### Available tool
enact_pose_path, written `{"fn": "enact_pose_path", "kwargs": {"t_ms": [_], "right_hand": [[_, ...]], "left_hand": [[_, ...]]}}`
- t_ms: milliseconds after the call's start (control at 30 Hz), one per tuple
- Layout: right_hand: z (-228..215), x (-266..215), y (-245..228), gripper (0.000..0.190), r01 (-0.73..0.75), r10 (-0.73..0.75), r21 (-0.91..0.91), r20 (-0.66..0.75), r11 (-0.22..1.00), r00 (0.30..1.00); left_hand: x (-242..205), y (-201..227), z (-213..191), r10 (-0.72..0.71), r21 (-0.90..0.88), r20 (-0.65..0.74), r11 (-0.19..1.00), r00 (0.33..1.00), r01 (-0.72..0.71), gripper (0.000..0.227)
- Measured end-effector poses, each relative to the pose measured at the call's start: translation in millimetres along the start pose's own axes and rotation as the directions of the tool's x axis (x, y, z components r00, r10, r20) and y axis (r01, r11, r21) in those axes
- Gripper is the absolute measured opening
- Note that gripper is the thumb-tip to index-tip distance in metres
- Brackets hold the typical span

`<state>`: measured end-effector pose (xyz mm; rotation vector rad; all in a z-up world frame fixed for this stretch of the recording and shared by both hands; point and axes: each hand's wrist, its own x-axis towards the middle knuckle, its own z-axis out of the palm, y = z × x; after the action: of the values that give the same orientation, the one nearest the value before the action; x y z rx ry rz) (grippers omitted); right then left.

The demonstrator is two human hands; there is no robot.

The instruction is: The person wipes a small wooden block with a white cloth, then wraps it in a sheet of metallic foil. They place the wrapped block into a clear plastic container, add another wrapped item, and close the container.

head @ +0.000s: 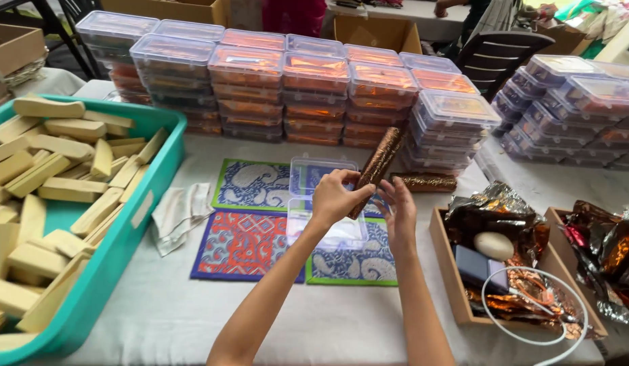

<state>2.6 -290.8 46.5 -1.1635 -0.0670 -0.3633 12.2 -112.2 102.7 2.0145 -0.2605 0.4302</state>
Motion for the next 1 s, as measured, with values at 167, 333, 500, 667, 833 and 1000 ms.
{"fn": "enact_pose_path", "kwargs": {"t_ms": [167,333,500,667,833,1000], "right_hand": [[1,-1,20,0.054,-0.187,0.151,0.107,0.282,0.977,0.948],[12,-10,11,0.035,-0.083,0.092,-0.047,0.234,0.995,0.968],[26,-21,1,0.035,0.0,0.029,-0.143,0.199,0.99,0.98],[25,-20,10,0.032,0.009,0.006,-0.063,0.225,0.998,0.974],[31,-23,8,0.036,0.062,-0.025,-0.186,0.194,0.981,0.981],[35,-24,7,0.038,0.084,-0.043,-0.194,0.204,0.977,0.978]], "left_hand": [[-28,-23,-10,-0.008,-0.374,0.083,0.926,0.996,0.039,0.05],[-40,-27,-15,0.107,-0.176,0.002,0.979,0.994,-0.105,0.046],[-50,-23,-24,0.039,-0.163,-0.043,0.985,0.998,-0.046,0.047],[-56,-14,-27,0.003,-0.074,-0.106,0.997,0.994,-0.011,0.05],[-61,-10,-26,0.111,0.005,-0.193,0.994,0.975,-0.112,0.052],[-60,-11,-26,0.132,0.059,-0.195,0.991,0.972,-0.122,0.058]]}}
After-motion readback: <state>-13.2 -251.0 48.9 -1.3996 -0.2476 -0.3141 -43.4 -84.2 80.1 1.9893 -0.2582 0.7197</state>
